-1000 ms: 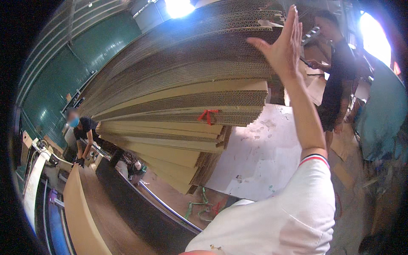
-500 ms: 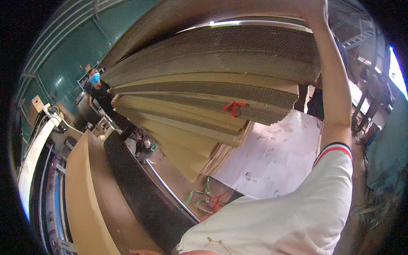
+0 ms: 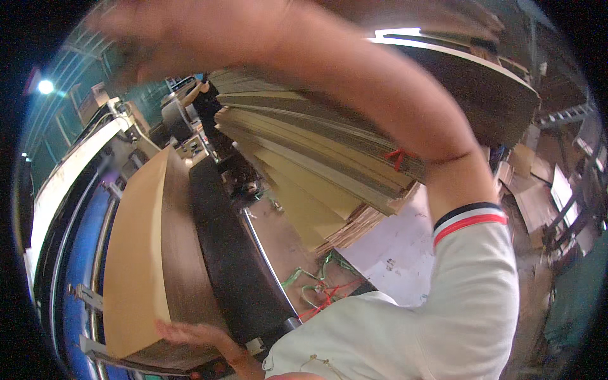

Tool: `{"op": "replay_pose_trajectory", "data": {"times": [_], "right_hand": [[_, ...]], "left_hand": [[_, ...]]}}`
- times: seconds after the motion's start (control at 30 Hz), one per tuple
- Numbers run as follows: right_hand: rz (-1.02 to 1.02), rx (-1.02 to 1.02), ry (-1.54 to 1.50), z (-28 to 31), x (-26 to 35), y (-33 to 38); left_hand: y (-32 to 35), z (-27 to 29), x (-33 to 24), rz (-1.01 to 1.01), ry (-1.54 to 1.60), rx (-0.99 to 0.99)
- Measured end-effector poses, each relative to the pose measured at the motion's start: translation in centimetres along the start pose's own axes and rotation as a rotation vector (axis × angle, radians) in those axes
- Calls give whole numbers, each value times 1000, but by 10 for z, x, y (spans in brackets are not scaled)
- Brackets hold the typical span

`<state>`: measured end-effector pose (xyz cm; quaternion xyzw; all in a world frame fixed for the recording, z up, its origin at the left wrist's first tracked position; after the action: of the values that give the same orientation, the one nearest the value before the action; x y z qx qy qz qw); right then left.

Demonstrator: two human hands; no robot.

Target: The person removes green plastic ties from a stack of corrugated cardboard sheets and then repeatedly lifts and places individual sheets onto a conveyor belt. The person aligns the sheets as they are fed into the machine.

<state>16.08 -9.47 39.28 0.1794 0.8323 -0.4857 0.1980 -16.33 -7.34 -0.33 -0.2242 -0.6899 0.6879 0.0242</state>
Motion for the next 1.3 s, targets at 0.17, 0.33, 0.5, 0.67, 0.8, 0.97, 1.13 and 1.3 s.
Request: {"op": "replay_pose_trajectory", "data": {"times": [0.17, 0.33, 0.5, 0.67, 0.8, 0.97, 1.13, 1.3], "right_hand": [[-74, -18, -326, 10, 66, 29], [-155, 116, -474, 20, 74, 31], [-192, 118, -517, 33, 60, 43], [-232, 63, -514, 45, 37, 51], [-355, -134, -467, 83, -11, 63], [-852, -662, -334, 176, -96, 125], [-1983, -526, -940, 182, -186, 235], [-1825, 4, -1936, 155, -241, 229]], "left_hand": [[-131, -118, -106, 784, 1455, 355], [-259, -166, -180, 694, 1847, 1028], [-289, -165, -236, 737, 1731, 1340], [-283, -157, -263, 471, 1525, 1124], [-275, -146, -251, 423, 1532, 1053], [-274, -184, -207, 412, 1367, 972], [-254, -192, -166, 525, 1316, 909], [-230, -129, -156, -68, 1283, 894]]}}
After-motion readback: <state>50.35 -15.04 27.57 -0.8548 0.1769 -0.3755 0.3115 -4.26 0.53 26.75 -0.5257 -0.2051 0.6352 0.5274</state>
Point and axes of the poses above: each hand's wrist, its own y-axis away from the middle knuckle, its own z-axis out of the back of the hand, x = y × z, the point moved 6 cm from there along -y, towards the middle knuckle, and after that the axes turned 14 degrees about -z, right-handed, at the moved point
